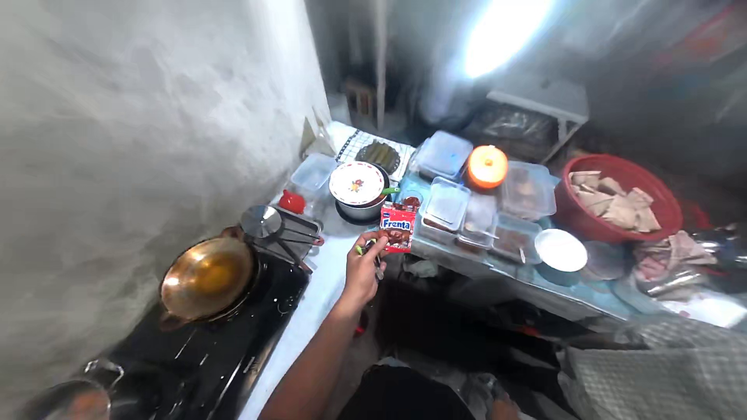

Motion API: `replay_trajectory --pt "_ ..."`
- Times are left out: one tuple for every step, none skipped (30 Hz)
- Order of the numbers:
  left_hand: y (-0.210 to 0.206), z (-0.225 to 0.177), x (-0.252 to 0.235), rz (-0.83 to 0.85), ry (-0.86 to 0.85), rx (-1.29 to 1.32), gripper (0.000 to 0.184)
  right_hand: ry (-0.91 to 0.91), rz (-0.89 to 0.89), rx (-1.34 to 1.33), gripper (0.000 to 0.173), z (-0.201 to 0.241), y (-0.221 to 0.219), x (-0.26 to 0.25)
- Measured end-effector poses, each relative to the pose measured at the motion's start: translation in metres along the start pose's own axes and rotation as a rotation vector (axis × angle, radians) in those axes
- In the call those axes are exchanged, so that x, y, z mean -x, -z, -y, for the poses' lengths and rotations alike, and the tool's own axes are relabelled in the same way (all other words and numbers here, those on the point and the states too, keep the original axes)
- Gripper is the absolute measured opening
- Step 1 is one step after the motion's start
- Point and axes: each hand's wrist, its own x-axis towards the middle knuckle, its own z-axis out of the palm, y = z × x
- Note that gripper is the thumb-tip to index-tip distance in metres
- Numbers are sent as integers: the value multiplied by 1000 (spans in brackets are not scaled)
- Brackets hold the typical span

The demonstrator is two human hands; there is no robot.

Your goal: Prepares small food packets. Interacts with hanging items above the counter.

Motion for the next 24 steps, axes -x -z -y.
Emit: replay_trajectory --pt "0 2 0 13 14 8 15 54 -103 -69 50 3 -12 -25" --pt "0 6 0 22 31 17 15 116 -210 -157 44 11 -19 -46" --pt "0 10 0 30 47 24 15 199 -253 -239 40 27 -12 -53" --pt "0 14 0 33 61 33 15 312 -265 -298 37 50 6 -50" --pt "-2 18 -1 31 73 39 15 447 -280 -359 35 77 31 -38" --pt "-4 22 -2 23 83 46 14 589 -313 -429 33 106 57 -22" --pt "-7 24 -3 13 91 49 14 725 -359 -505 31 135 82 -5" --pt "-10 26 -4 6 101 54 13 855 -398 -582 29 163 106 12" --pt "-13 26 -5 5 107 60 13 989 -429 -659 27 190 130 27" --pt "-17 26 -7 7 111 70 13 1121 -455 -720 25 214 151 38" --pt "-21 25 -9 9 116 82 14 1236 -462 -758 24 236 170 46" --pt "-26 23 -11 6 117 97 15 1318 -449 -773 24 256 185 50" --pt "-32 22 -14 -4 113 119 16 1352 -410 -759 23 272 197 52" --pt "-38 21 -17 -15 100 138 17 1352 -331 -726 24 286 207 53" --pt "-44 21 -19 -23 77 159 19 1334 -208 -688 28 298 214 53" --pt "-51 21 -23 -22 33 170 22 1319 -86 -660 37 309 219 52" --pt "-60 21 -27 -38 -18 141 24 1299 7 -656 49 319 222 50" --pt "-70 22 -31 -68 -62 97 25 1278 63 -668 58 327 225 48" --pt "-81 24 -34 -96 -102 69 25 1262 77 -673 61 331 231 44" --pt "-91 26 -38 -109 -139 71 24 1273 38 -651 55 335 238 39" --pt "-100 27 -42 -117 -164 71 23 1310 -25 -585 48 336 248 33" --pt "-109 29 -46 -124 -184 63 21 1373 -89 -492 41 338 262 27" --pt "-118 30 -51 -126 -208 48 19 1444 -133 -391 36 340 278 22" --pt "-124 33 -58 -124 -237 27 17 1499 -135 -292 34 342 294 19"
